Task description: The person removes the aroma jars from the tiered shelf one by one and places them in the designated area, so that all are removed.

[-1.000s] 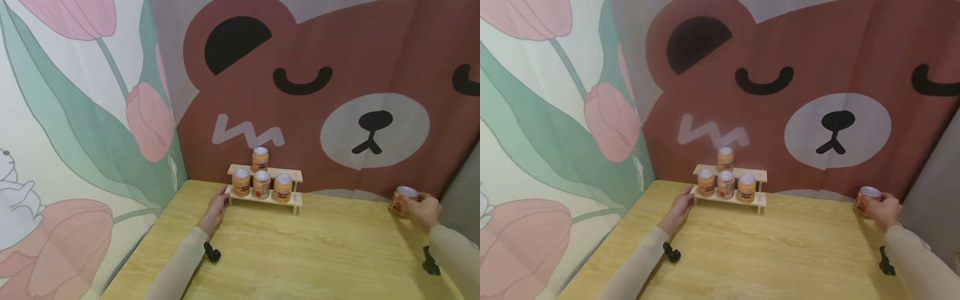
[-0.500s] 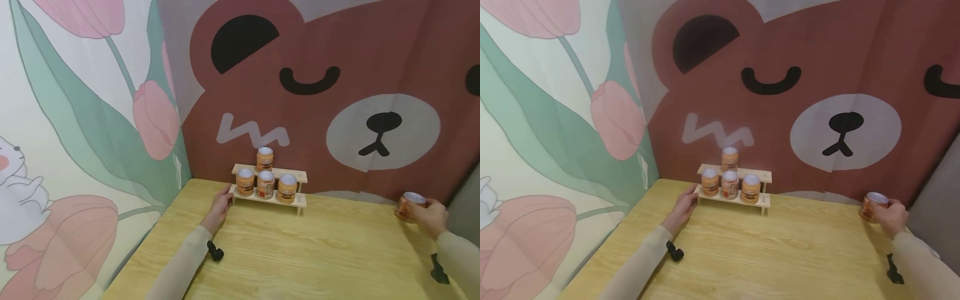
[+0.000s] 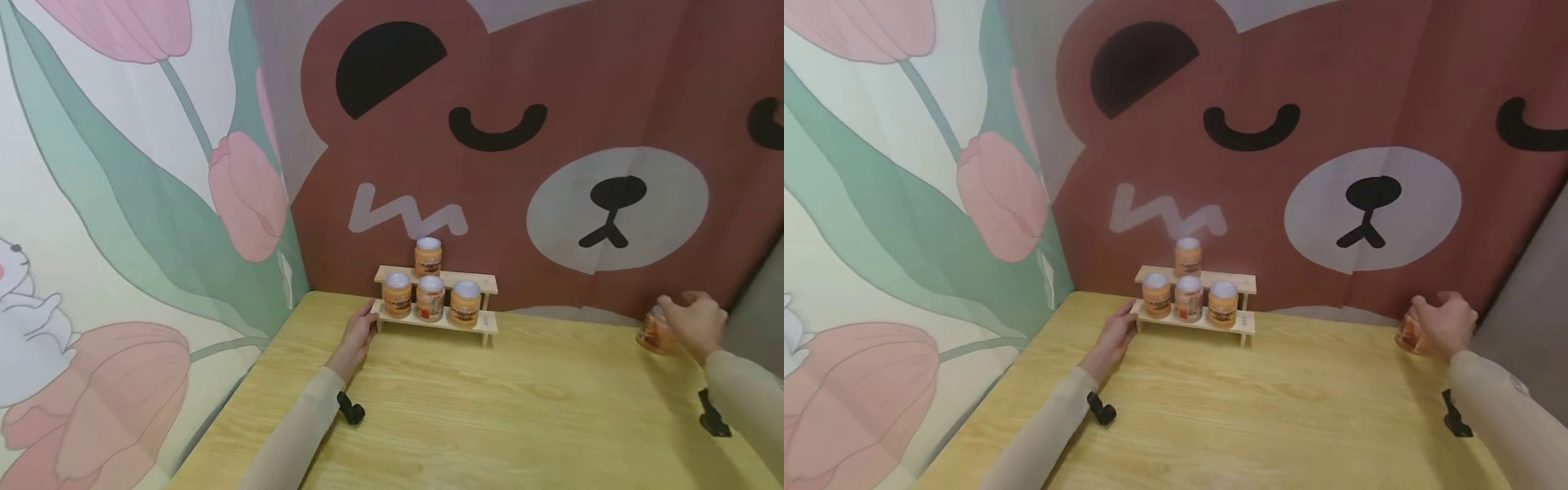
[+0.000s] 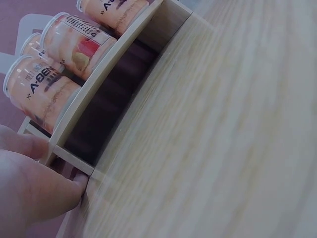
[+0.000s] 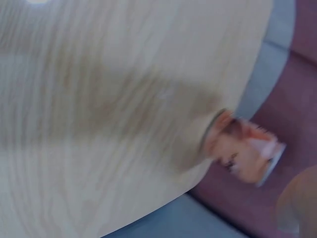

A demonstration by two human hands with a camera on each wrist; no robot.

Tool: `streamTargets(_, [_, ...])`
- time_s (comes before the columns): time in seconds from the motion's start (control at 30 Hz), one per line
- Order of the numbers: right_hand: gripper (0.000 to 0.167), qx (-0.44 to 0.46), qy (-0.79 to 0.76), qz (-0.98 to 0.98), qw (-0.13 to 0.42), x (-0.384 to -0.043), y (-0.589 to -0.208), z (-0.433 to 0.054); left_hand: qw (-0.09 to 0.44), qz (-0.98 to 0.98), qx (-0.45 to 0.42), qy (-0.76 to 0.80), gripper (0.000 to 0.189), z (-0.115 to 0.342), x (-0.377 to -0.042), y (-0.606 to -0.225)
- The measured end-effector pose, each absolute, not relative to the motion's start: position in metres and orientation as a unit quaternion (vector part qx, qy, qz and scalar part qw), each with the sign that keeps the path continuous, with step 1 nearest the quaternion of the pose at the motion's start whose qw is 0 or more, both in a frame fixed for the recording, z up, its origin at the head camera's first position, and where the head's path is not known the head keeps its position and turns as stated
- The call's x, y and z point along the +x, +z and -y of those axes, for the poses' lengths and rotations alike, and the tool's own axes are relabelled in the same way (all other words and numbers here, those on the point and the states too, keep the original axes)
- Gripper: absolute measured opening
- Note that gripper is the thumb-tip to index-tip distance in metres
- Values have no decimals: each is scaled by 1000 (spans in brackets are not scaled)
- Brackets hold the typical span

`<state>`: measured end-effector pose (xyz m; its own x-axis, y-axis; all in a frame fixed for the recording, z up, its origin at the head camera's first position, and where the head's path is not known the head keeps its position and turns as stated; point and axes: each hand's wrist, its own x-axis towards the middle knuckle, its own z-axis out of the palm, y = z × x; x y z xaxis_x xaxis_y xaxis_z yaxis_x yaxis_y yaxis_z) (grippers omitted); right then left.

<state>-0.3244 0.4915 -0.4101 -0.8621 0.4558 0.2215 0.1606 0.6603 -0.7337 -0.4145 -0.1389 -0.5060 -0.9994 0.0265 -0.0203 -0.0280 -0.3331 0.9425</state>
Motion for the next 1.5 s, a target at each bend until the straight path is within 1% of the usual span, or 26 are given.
streamTargets(0.2, [66,-161,395,870,247,-338,-390,-457,14,-574,-5,819,57,141,-414,-505])
streamTargets(0.4, [63,-134,410,864,259,-344,-378,-421,16,-576,-2,817,57,141,-415,-504])
streamTargets(0.53, [55,-105,404,866,277,-348,-373,-394,18,-578,-3,816,59,141,-413,-504])
streamTargets(0.73, [47,-68,417,861,283,-352,-365,-352,15,-582,-2,813,60,141,-412,-506])
streamTargets(0.83, [44,-33,429,855,288,-355,-361,-331,13,-584,-1,812,60,141,-413,-506])
streamTargets(1.0, [42,15,449,849,277,-360,-356,-300,12,-591,-8,807,58,138,-412,-504])
streamTargets(1.17, [42,27,485,836,255,-361,-352,-273,20,-590,-11,807,58,132,-411,-502])
streamTargets(1.27, [40,37,495,832,249,-367,-351,-252,19,-590,-17,807,59,131,-413,-502])
streamTargets(1.43, [37,53,492,837,235,-379,-352,-215,7,-592,-29,806,59,135,-414,-504])
streamTargets(1.5, [38,59,492,840,220,-384,-353,-201,4,-590,-29,807,59,138,-414,-504])
